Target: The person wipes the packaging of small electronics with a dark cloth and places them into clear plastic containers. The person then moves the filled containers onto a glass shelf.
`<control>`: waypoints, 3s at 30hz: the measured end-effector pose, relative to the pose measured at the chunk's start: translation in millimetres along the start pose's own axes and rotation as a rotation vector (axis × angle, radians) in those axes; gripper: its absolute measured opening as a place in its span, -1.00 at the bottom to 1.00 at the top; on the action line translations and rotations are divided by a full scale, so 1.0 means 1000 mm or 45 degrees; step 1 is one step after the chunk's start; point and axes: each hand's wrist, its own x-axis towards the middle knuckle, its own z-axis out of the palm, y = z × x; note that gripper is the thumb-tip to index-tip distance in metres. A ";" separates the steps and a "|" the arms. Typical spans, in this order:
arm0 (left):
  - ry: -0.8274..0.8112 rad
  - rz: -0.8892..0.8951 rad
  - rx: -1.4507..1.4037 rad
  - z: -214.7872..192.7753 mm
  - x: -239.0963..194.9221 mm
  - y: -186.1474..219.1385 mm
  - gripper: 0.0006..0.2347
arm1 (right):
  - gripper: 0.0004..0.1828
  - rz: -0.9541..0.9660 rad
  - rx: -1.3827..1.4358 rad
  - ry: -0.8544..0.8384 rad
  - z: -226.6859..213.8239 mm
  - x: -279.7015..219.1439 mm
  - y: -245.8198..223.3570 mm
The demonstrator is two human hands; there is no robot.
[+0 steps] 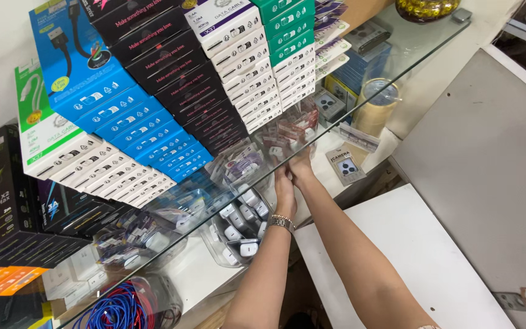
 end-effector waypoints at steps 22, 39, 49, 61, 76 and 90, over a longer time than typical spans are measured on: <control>-0.120 0.099 0.354 0.053 -0.129 0.047 -0.74 | -0.58 -0.006 0.042 0.128 -0.083 -0.159 -0.083; -0.214 0.007 0.228 0.038 -0.318 0.076 -0.78 | -0.66 -0.109 0.064 0.010 -0.123 -0.369 -0.128; -0.130 0.034 0.220 -0.020 -0.402 0.069 -0.79 | -0.66 -0.073 0.049 -0.090 -0.113 -0.461 -0.092; -0.127 -0.001 0.313 0.001 -0.398 0.075 -0.77 | -0.53 0.030 0.116 -0.006 -0.127 -0.455 -0.108; -0.209 0.227 0.621 0.039 -0.153 -0.006 -0.64 | -0.53 -0.543 -1.318 0.310 -0.144 -0.224 -0.085; -0.233 -0.377 0.742 0.058 0.006 -0.125 -0.58 | -0.31 0.184 -1.804 0.241 -0.186 -0.019 -0.039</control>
